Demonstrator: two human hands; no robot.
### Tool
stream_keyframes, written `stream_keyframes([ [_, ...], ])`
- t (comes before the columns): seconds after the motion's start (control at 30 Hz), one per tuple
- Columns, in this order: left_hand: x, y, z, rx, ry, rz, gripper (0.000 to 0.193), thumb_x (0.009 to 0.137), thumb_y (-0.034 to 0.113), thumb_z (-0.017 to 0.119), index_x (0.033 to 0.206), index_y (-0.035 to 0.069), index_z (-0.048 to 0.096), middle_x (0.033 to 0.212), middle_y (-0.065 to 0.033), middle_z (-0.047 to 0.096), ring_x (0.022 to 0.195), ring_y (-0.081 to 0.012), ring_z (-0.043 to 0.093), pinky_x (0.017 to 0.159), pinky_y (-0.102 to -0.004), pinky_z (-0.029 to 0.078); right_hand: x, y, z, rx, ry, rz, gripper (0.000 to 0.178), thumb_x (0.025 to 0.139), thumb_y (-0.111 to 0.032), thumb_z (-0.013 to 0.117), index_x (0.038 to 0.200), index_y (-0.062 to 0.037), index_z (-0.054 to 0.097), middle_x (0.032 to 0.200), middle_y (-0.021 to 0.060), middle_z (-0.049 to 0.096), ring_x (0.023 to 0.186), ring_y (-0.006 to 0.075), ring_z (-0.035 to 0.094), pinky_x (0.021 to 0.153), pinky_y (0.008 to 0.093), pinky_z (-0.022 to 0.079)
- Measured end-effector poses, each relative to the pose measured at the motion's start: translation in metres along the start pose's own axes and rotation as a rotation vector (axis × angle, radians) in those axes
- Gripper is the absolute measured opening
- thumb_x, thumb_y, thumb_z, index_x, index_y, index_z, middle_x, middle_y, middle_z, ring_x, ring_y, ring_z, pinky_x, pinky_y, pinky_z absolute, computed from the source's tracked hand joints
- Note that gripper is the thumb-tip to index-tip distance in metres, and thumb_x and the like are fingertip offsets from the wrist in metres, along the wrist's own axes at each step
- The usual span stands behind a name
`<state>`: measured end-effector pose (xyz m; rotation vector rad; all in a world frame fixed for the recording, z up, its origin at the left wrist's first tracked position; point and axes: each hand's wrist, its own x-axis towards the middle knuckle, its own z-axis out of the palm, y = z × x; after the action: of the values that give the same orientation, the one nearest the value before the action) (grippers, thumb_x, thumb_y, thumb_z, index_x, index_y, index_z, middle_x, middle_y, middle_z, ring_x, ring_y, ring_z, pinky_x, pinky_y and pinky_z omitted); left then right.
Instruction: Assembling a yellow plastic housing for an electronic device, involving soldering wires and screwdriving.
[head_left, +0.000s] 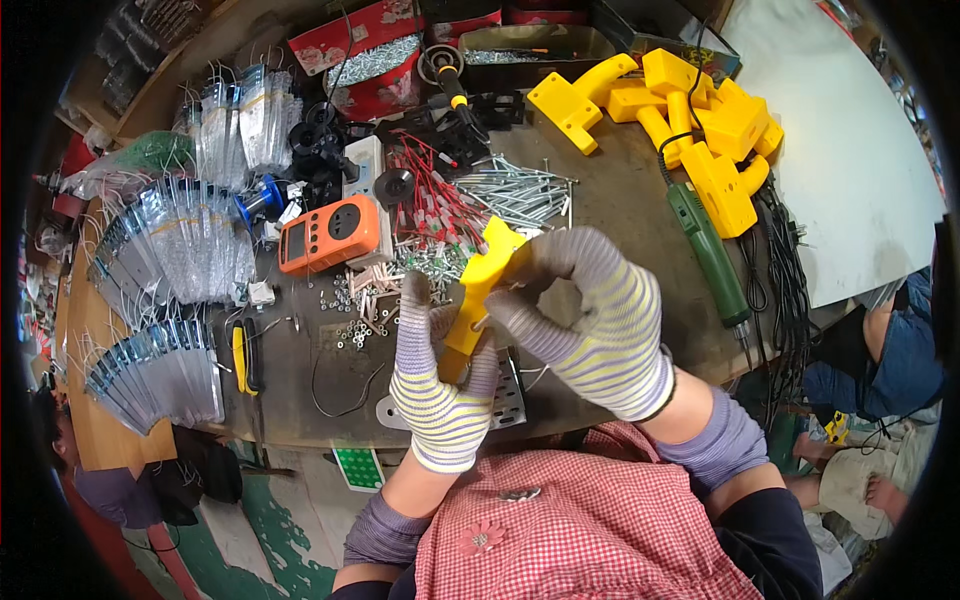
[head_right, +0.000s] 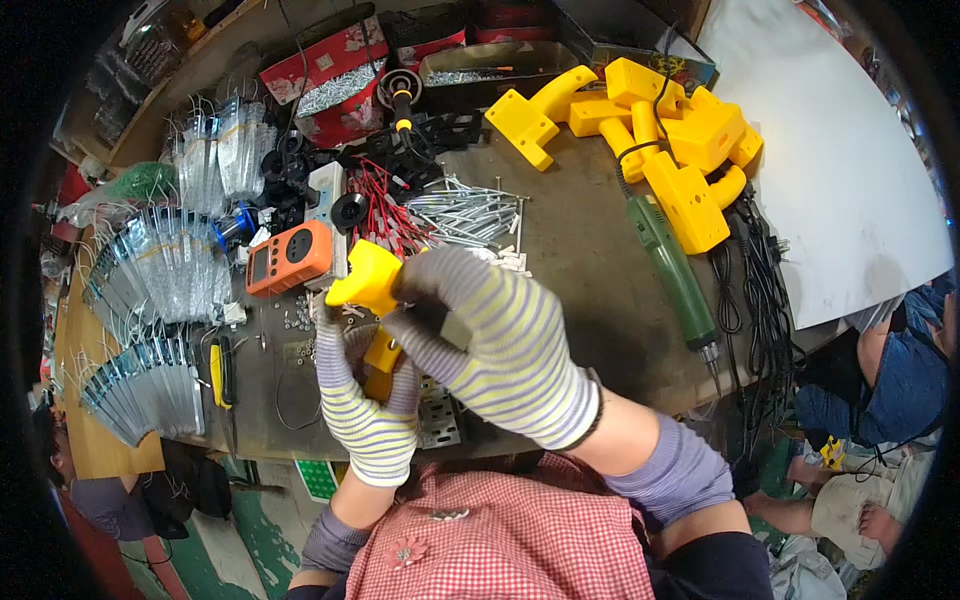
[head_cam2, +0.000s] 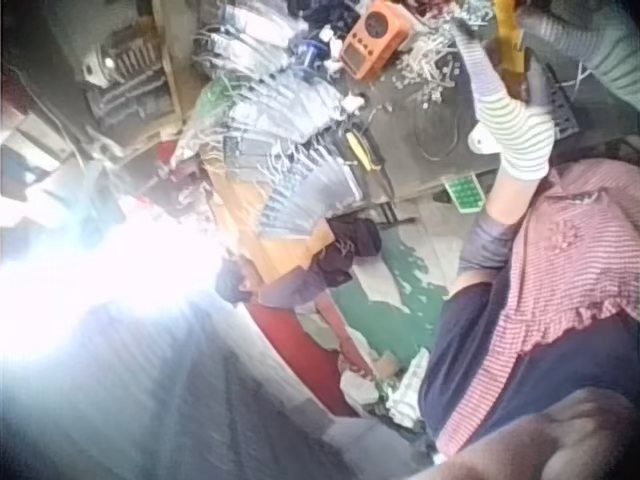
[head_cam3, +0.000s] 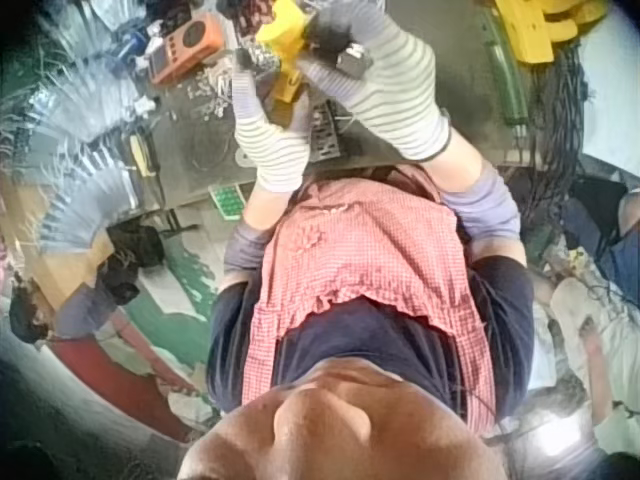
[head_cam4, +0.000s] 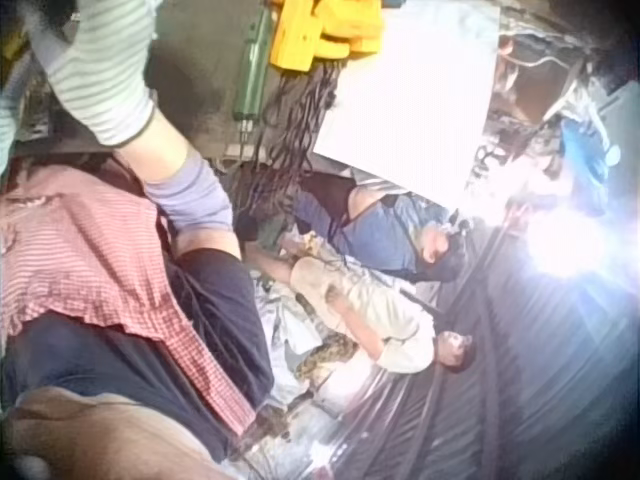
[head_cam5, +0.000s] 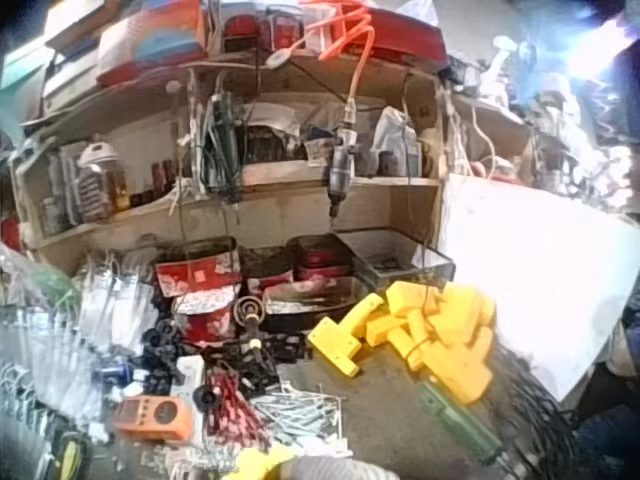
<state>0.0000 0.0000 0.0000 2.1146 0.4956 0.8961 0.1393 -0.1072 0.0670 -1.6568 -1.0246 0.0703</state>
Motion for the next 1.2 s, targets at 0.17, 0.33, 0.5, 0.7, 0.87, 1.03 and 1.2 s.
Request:
stream_keyframes([
  [0.17, -0.010, 0.004, 0.011, -0.232, 0.119, 0.139, 0.081, 0.084, 0.001, 0.076, 0.154, 0.005, 0.036, 0.141, -0.0237, 0.056, 0.108, -0.0268, 0.068, 0.096, -0.0368, 0.052, -0.005, 0.017, 0.007, -0.332, -0.080, -0.674, 0.026, 0.078, -0.025, 0.072, 0.100, -0.0138, 0.068, 0.084, 0.0005, 0.062, 0.075, 0.0216, 0.064, 0.065, 0.0371, 0.052],
  [0.33, 0.029, 0.030, -0.018, -0.218, 0.095, -0.002, 0.088, 0.085, 0.005, 0.072, 0.159, 0.004, 0.025, 0.092, -0.0036, 0.069, 0.082, -0.0112, 0.062, 0.084, -0.0267, 0.049, 0.003, 0.005, -0.042, -0.421, -0.158, -0.645, 0.028, 0.071, -0.023, 0.078, 0.095, -0.0108, 0.072, 0.086, 0.0003, 0.063, 0.072, 0.0196, 0.063, 0.064, 0.0338, 0.050],
  [0.5, 0.083, 0.053, -0.065, -0.611, -0.444, -0.171, 0.065, 0.085, 0.002, 0.068, 0.147, -0.002, 0.047, 0.132, -0.0148, 0.064, 0.103, -0.0145, 0.066, 0.091, -0.0300, 0.052, 0.026, -0.030, -0.077, -0.755, -0.137, -0.860, 0.033, 0.069, -0.020, 0.076, 0.101, -0.0270, 0.075, 0.103, -0.0010, 0.069, 0.108, 0.0223, 0.064, 0.096, 0.0485, 0.050],
  [0.7, 0.075, 0.034, -0.037, -0.636, -0.553, -0.244, 0.078, 0.084, 0.022, 0.077, 0.150, -0.001, 0.042, 0.124, -0.0143, 0.064, 0.104, -0.0210, 0.067, 0.094, -0.0344, 0.051, 0.000, -0.014, -0.094, -0.656, -0.536, -0.728, 0.034, 0.072, -0.026, 0.073, 0.105, -0.0163, 0.071, 0.102, 0.0033, 0.066, 0.093, 0.0232, 0.067, 0.085, 0.0408, 0.053],
  [0.87, 0.032, 0.006, -0.030, 0.082, -0.632, 0.237, 0.114, 0.061, 0.055, 0.085, 0.148, -0.003, 0.041, 0.125, -0.0222, 0.060, 0.113, -0.0378, 0.058, 0.103, -0.0481, 0.045, -0.060, 0.037, -0.092, -0.660, -0.465, -0.418, 0.026, 0.077, -0.020, 0.067, 0.102, -0.0151, 0.071, 0.091, 0.0010, 0.063, 0.084, 0.0197, 0.064, 0.069, 0.0347, 0.050],
  [1.03, 0.017, 0.003, -0.021, 0.248, -0.714, 0.275, 0.110, 0.064, 0.063, 0.079, 0.147, 0.001, 0.044, 0.118, -0.0207, 0.061, 0.106, -0.0398, 0.058, 0.096, -0.0505, 0.046, -0.066, 0.035, -0.094, -0.667, -0.450, -0.277, 0.027, 0.075, -0.022, 0.072, 0.101, -0.0144, 0.072, 0.094, 0.0014, 0.065, 0.085, 0.0202, 0.065, 0.073, 0.0368, 0.051],
  [1.2, 0.014, -0.003, -0.021, 0.222, -0.715, 0.270, 0.111, 0.065, 0.064, 0.078, 0.150, 0.003, 0.041, 0.119, -0.0206, 0.060, 0.106, -0.0398, 0.058, 0.097, -0.0512, 0.045, -0.057, 0.029, -0.091, -0.657, -0.485, -0.313, 0.026, 0.075, -0.022, 0.072, 0.100, -0.0139, 0.071, 0.094, 0.0018, 0.067, 0.084, 0.0207, 0.065, 0.073, 0.0372, 0.051],
])
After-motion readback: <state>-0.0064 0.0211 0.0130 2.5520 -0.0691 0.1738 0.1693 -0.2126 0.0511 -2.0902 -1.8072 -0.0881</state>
